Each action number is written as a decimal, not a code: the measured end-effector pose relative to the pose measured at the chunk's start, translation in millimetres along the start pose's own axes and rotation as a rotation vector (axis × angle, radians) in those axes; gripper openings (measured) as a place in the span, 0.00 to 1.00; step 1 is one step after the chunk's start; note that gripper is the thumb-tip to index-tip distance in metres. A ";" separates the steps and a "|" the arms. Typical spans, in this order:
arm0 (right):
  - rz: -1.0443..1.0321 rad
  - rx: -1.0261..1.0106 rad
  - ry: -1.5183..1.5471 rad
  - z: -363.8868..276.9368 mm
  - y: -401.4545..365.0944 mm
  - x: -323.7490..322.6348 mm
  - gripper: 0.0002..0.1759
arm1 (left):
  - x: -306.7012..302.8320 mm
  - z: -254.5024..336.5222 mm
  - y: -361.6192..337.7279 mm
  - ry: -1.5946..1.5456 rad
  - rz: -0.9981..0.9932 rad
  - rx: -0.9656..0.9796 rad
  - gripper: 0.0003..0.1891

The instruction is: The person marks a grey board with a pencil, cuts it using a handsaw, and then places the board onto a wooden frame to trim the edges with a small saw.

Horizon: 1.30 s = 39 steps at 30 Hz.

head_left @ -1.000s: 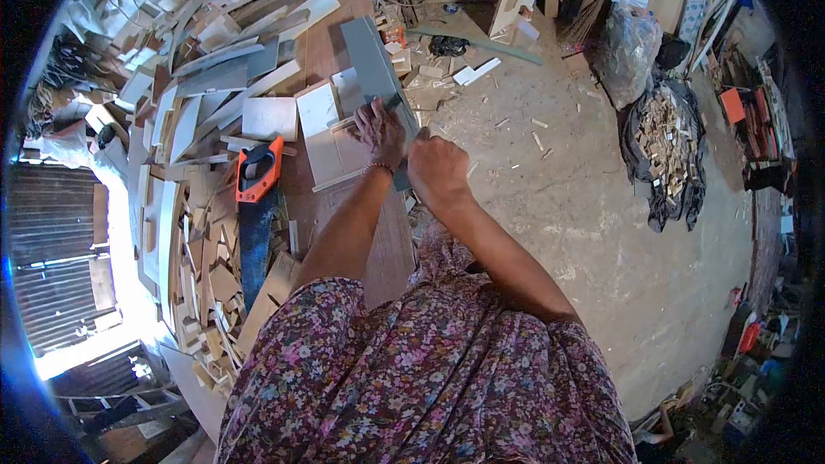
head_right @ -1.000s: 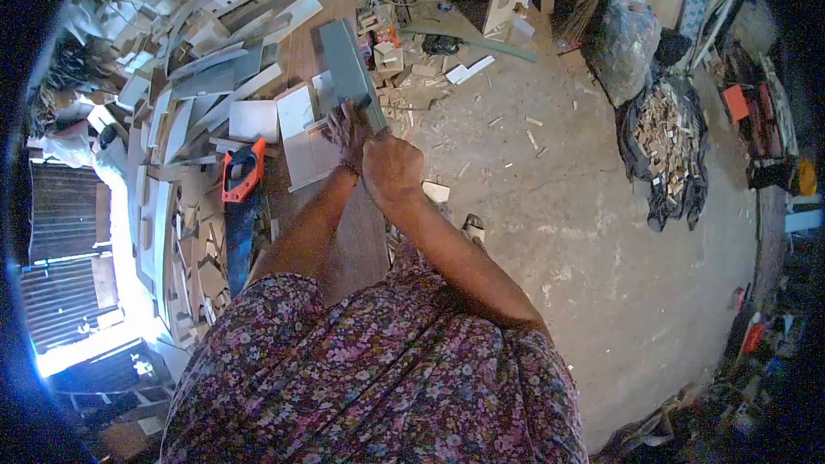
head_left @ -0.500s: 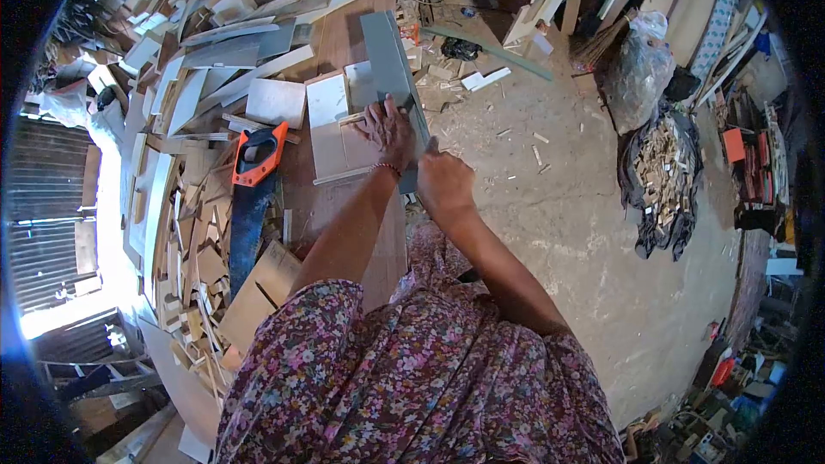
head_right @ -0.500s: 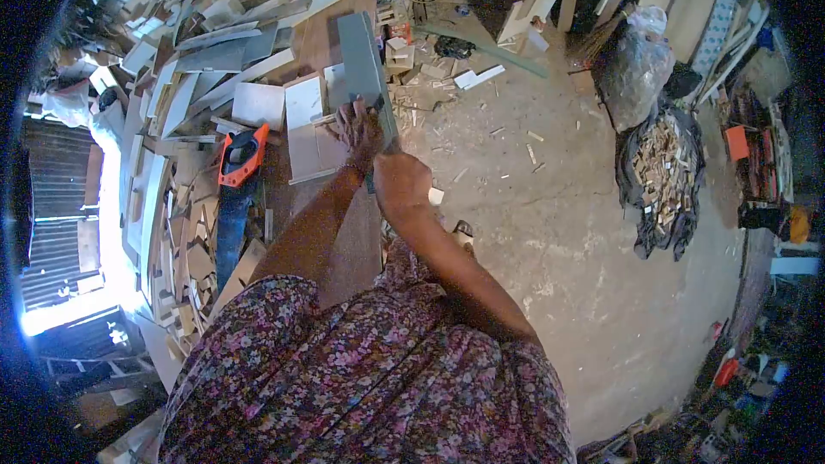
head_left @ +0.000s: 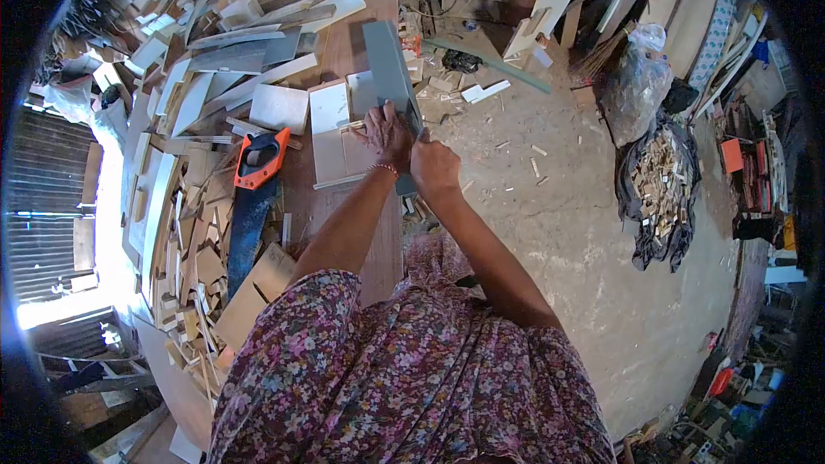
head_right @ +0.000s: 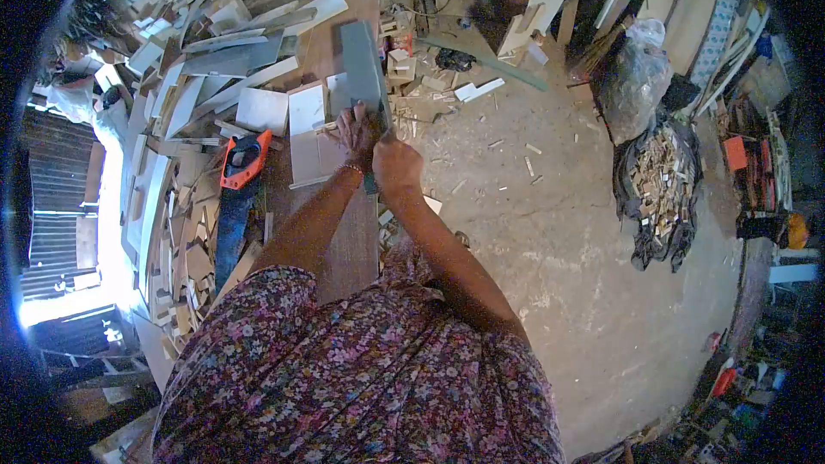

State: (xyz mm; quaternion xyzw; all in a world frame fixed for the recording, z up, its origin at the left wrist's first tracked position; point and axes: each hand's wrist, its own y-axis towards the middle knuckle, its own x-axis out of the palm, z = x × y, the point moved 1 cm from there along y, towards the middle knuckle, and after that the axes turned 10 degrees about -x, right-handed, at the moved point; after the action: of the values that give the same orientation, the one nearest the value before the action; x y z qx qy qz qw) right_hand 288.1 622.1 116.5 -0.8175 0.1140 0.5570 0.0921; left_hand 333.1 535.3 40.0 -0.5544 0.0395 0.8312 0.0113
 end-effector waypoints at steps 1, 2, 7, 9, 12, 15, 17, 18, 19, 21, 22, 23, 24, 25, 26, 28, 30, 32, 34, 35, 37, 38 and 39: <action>-0.015 0.054 0.003 -1.3 -2.3 0.1 0.13 | -3.8 1.7 -1.4 -0.004 0.004 0.056 0.18; -0.014 0.051 0.004 -0.6 -4.9 -0.8 0.13 | -6.3 2.6 -2.2 -0.005 0.007 0.113 0.18; -0.089 0.096 0.094 3.8 -3.5 1.3 0.17 | -8.1 4.5 -2.0 0.027 -0.008 0.118 0.18; -0.112 0.099 0.115 2.2 -2.3 3.2 0.17 | -7.9 3.9 -0.8 0.029 -0.045 0.089 0.19; -0.148 0.121 0.119 -7.6 -5.4 -8.4 0.15 | -3.5 0.5 -2.1 -0.016 -0.012 0.108 0.21; -0.117 0.145 0.091 -6.5 7.6 -4.5 0.13 | 1.2 -3.0 -1.5 -0.009 0.054 0.137 0.22; -0.078 0.148 0.082 2.4 27.6 4.9 0.13 | 2.0 -4.5 2.3 0.063 -0.064 0.131 0.24; -0.052 0.086 0.055 8.3 40.1 8.9 0.14 | 7.4 -7.4 1.4 0.133 0.005 0.165 0.26; -0.024 0.027 0.029 8.9 49.3 9.2 0.14 | 5.6 -6.2 0.9 0.134 0.012 0.156 0.26; -0.047 0.017 0.006 7.8 56.4 11.9 0.13 | 0.8 -2.2 0.1 0.224 -0.062 0.137 0.28; -0.028 0.011 -0.008 9.2 53.0 12.3 0.13 | -9.4 0.4 -4.1 0.200 -0.068 0.155 0.29; -0.010 0.006 -0.024 11.1 48.2 12.7 0.13 | -7.6 1.1 -2.7 0.193 -0.066 0.151 0.29; -0.008 0.002 -0.033 9.3 39.7 7.5 0.13 | -3.6 1.9 -0.6 0.165 -0.068 0.130 0.29; -0.068 0.011 -0.054 5.8 24.1 -1.5 0.13 | -2.4 3.7 -1.9 0.137 -0.076 0.111 0.29; -0.122 0.018 -0.073 2.2 13.1 -10.9 0.13 | -2.0 5.7 -2.9 0.129 -0.074 0.111 0.29; -0.163 0.044 -0.030 -3.1 -0.7 -26.0 0.13 | -9.5 7.8 -4.8 0.102 -0.091 0.101 0.28; -0.206 0.082 0.019 -4.8 -4.3 -32.2 0.13 | -9.4 2.9 -2.4 0.027 -0.062 0.088 0.27; -0.200 0.041 -0.050 -13.6 -1.5 -31.8 0.12 | -11.3 -1.7 0.4 -0.026 -0.065 0.059 0.25; -0.234 0.026 -0.055 -16.4 3.6 -28.2 0.12 | -2.9 -7.1 5.6 -0.046 -0.030 0.058 0.26; -0.276 0.019 -0.064 -15.1 4.3 -26.3 0.12 | 2.6 -8.4 6.1 -0.069 -0.005 0.058 0.26; -0.246 0.022 -0.064 -11.4 1.7 -25.5 0.12 | 6.1 -10.0 5.2 -0.072 0.032 0.078 0.27; -0.219 0.022 -0.063 -9.9 0.2 -24.6 0.12 | 7.6 -11.4 4.5 -0.074 0.071 0.094 0.28; -0.219 0.025 -0.061 -7.7 -0.9 -22.3 0.12 | 1.8 -9.0 3.5 -0.073 0.068 0.098 0.28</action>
State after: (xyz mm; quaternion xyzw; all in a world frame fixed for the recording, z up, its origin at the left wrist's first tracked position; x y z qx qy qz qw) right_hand 287.3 622.7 140.0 -0.8064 0.0283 0.5668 0.1660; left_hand 340.5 531.1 35.0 -0.5208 0.0986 0.8479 0.0113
